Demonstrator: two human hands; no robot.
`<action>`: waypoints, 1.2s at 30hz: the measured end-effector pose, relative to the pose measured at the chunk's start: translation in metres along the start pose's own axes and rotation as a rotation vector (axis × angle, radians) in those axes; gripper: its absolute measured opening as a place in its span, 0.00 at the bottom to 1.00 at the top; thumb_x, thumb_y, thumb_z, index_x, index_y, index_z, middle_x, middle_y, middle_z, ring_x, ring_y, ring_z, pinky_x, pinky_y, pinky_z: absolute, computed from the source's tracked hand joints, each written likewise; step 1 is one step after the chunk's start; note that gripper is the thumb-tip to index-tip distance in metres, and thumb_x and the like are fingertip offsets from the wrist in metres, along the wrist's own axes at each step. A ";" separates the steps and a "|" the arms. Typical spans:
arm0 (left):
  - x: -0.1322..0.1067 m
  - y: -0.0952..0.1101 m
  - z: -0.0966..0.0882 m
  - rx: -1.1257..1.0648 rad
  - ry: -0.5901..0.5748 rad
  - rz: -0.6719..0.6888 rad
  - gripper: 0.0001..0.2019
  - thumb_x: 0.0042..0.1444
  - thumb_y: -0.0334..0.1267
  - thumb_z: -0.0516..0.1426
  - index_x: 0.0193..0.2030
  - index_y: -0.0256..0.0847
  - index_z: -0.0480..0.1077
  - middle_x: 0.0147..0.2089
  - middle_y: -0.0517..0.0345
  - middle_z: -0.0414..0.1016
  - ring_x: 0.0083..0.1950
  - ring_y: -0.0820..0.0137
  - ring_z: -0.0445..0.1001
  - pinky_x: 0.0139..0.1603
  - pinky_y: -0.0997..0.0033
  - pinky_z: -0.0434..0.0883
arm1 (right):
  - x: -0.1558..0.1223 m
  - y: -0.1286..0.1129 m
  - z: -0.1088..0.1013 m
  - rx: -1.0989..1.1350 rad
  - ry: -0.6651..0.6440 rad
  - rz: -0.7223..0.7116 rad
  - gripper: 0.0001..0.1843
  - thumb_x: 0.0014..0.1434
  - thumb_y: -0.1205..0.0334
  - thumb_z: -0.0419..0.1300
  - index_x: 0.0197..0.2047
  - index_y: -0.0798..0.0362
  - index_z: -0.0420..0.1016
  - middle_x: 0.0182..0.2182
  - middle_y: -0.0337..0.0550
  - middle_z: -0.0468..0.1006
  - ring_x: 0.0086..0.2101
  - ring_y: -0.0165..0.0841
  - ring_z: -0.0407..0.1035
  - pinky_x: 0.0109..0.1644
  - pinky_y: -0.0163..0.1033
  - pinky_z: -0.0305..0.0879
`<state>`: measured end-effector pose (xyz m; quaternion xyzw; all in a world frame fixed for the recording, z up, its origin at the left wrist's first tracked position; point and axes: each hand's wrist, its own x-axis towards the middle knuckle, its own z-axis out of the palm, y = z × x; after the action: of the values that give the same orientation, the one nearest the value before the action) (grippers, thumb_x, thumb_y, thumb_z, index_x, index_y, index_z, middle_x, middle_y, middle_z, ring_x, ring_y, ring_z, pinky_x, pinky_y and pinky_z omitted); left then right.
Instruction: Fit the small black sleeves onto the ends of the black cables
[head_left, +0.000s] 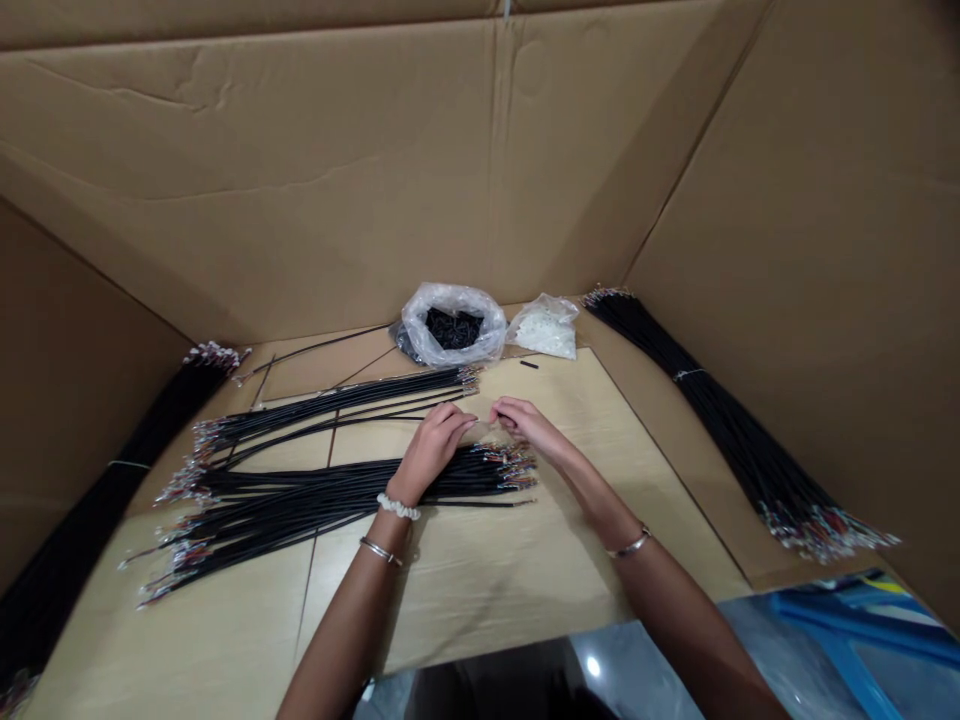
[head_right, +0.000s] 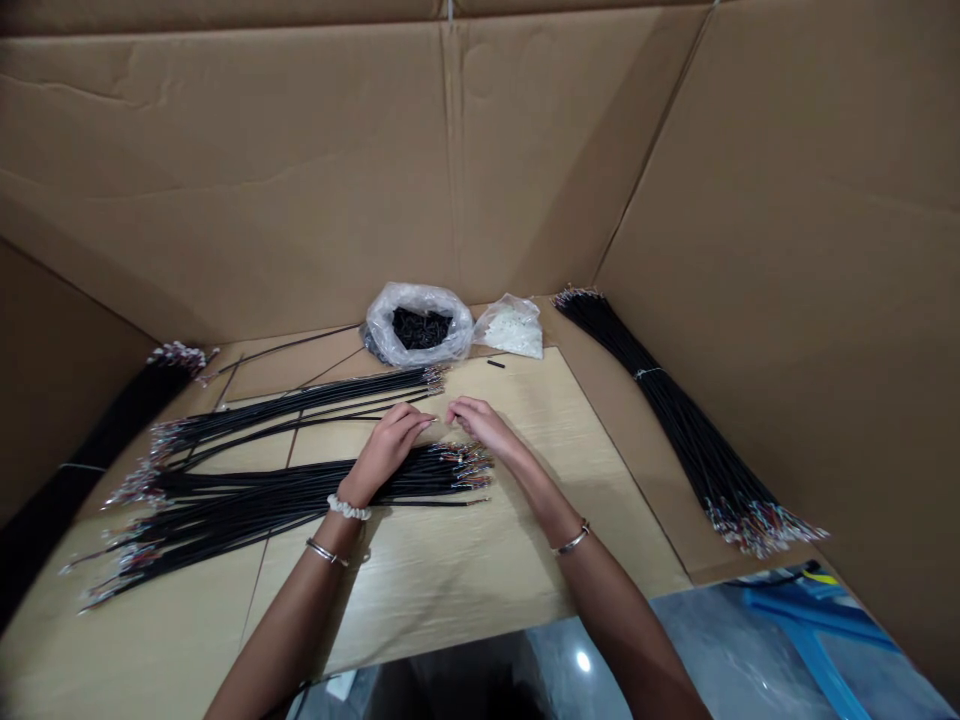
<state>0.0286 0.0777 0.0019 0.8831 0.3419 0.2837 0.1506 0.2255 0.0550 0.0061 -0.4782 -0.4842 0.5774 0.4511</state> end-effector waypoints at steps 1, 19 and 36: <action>0.000 0.001 0.000 -0.018 0.017 0.004 0.14 0.63 0.41 0.48 0.44 0.40 0.72 0.41 0.57 0.68 0.44 0.84 0.64 0.48 0.83 0.62 | -0.001 0.000 0.001 -0.089 -0.004 -0.058 0.19 0.55 0.48 0.55 0.29 0.58 0.69 0.21 0.36 0.60 0.22 0.25 0.51 0.25 0.32 0.45; -0.004 0.011 0.000 0.189 0.272 0.217 0.08 0.59 0.32 0.53 0.41 0.37 0.72 0.37 0.58 0.70 0.41 0.82 0.64 0.43 0.81 0.60 | -0.004 0.001 0.012 -0.199 -0.179 -0.189 0.22 0.58 0.45 0.53 0.28 0.57 0.65 0.25 0.38 0.61 0.27 0.27 0.54 0.31 0.33 0.51; -0.003 0.022 -0.002 -0.232 0.208 -0.106 0.13 0.59 0.42 0.54 0.35 0.35 0.73 0.36 0.57 0.71 0.39 0.83 0.67 0.43 0.82 0.64 | -0.008 -0.003 0.014 0.342 -0.131 -0.011 0.25 0.45 0.49 0.69 0.36 0.58 0.65 0.26 0.38 0.70 0.17 0.17 0.46 0.19 0.30 0.36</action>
<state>0.0369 0.0599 0.0130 0.8064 0.3665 0.4031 0.2302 0.2125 0.0457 0.0109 -0.3531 -0.4099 0.6787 0.4967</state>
